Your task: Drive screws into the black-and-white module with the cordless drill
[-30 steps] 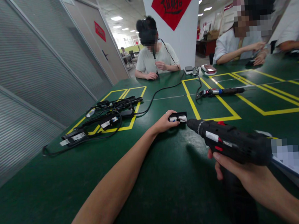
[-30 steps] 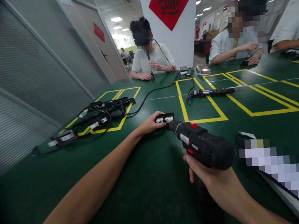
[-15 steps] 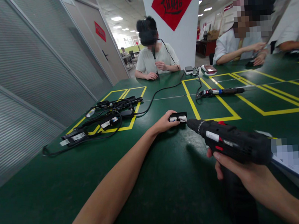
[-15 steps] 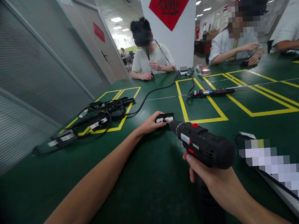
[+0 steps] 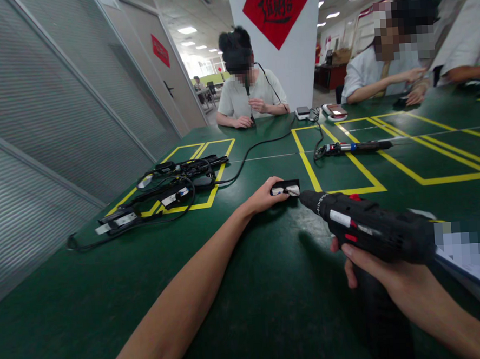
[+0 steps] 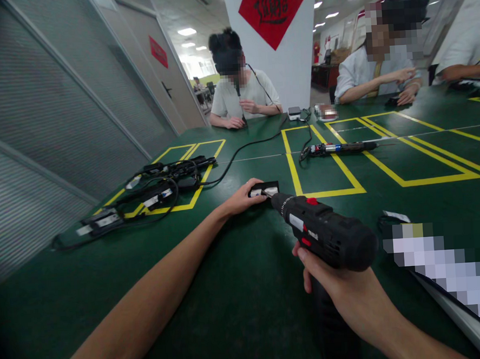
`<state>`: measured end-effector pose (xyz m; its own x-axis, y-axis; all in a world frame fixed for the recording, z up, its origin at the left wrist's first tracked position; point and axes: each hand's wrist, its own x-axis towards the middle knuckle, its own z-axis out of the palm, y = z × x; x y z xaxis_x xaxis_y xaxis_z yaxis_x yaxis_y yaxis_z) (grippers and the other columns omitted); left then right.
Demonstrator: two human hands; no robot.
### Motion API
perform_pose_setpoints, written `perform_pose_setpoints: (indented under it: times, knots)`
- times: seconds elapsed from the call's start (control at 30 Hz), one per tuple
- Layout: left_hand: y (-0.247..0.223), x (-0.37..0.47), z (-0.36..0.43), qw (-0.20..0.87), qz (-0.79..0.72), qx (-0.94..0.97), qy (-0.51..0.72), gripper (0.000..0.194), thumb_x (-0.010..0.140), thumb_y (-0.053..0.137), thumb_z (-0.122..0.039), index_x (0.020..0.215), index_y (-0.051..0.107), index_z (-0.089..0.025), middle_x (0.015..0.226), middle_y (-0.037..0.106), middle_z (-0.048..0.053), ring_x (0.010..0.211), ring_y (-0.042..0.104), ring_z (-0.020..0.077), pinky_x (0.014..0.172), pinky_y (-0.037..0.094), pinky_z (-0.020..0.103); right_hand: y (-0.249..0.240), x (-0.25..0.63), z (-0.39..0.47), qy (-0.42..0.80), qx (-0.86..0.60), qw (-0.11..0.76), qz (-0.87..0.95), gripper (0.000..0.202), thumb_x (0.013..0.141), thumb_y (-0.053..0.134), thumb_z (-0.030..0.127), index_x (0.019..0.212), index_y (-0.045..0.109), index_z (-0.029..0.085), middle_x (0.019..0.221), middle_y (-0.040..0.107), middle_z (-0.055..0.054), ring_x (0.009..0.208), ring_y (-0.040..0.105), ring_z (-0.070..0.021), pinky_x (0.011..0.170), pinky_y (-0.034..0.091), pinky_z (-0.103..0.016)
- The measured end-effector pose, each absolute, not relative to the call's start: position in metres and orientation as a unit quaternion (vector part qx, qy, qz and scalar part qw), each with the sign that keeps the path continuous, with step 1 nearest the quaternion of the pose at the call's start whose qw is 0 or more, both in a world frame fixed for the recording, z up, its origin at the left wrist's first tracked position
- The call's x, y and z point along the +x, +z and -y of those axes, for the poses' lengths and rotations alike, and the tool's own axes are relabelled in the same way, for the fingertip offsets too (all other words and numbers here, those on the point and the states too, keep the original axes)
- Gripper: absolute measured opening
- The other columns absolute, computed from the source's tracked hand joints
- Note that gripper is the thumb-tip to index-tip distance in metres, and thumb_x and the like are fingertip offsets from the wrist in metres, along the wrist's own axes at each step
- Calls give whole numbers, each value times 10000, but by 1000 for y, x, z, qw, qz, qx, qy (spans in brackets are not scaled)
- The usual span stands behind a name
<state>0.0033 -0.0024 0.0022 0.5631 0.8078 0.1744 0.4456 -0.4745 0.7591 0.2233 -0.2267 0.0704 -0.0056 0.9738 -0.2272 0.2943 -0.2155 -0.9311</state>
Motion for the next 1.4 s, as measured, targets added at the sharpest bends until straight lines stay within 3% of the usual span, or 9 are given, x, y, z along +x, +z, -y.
perform_pose_setpoints:
  times: [0.2, 0.37, 0.57, 0.83, 0.97, 1.17, 1.4]
  knots:
    - [2, 2, 2, 334, -378, 821, 267, 477, 726, 619, -429, 1129, 510, -197, 1059, 555, 49, 946, 531, 191, 860, 423, 318, 70, 224, 226, 474, -618, 336, 530, 392, 827, 490, 559, 636, 606, 237, 681, 661, -8, 661, 599, -206, 701, 409, -350]
    - [4, 3, 3, 334, -379, 822, 262, 479, 728, 616, -423, 1132, 509, -188, 1045, 561, 51, 934, 532, 190, 859, 424, 324, 71, 225, 228, 482, -622, 337, 518, 339, 822, 497, 560, 807, 637, 252, 642, 648, 9, 603, 581, -202, 612, 403, -333]
    - [5, 2, 4, 336, -384, 821, 258, 483, 730, 616, -416, 1136, 502, -184, 1075, 557, 57, 956, 532, 194, 876, 421, 326, 68, 226, 227, 481, -617, 329, 529, 464, 825, 481, 571, 514, 575, 240, 687, 646, -17, 747, 592, -237, 777, 374, -381]
    - [6, 3, 5, 339, -380, 819, 264, 484, 731, 615, -420, 1135, 501, -179, 1072, 558, 56, 962, 531, 194, 884, 417, 323, 64, 227, 225, 474, -629, 326, 522, 458, 772, 497, 629, 532, 612, 257, 638, 638, -14, 650, 568, -232, 654, 382, -366]
    - [7, 3, 6, 344, -377, 819, 264, 486, 734, 616, -431, 1131, 497, -179, 1050, 562, 50, 949, 532, 191, 875, 420, 320, 64, 226, 225, 469, -630, 331, 524, 468, 761, 505, 632, 495, 595, 258, 641, 640, -15, 675, 576, -239, 696, 387, -373]
    - [5, 2, 4, 347, -375, 821, 255, 574, 685, 665, -462, 1151, 480, -181, 1059, 552, 55, 936, 539, 193, 846, 434, 322, 64, 227, 226, 478, -625, 342, 514, 365, 761, 523, 614, 690, 635, 274, 656, 664, 1, 700, 608, -244, 768, 408, -381]
    - [0, 1, 2, 321, -363, 833, 267, 670, 602, 743, -428, 1160, 479, -169, 1099, 539, 73, 995, 526, 215, 889, 422, 353, 68, 224, 227, 474, -629, 348, 509, 378, 738, 526, 635, 777, 624, 273, 612, 655, 13, 620, 591, -222, 696, 446, -352]
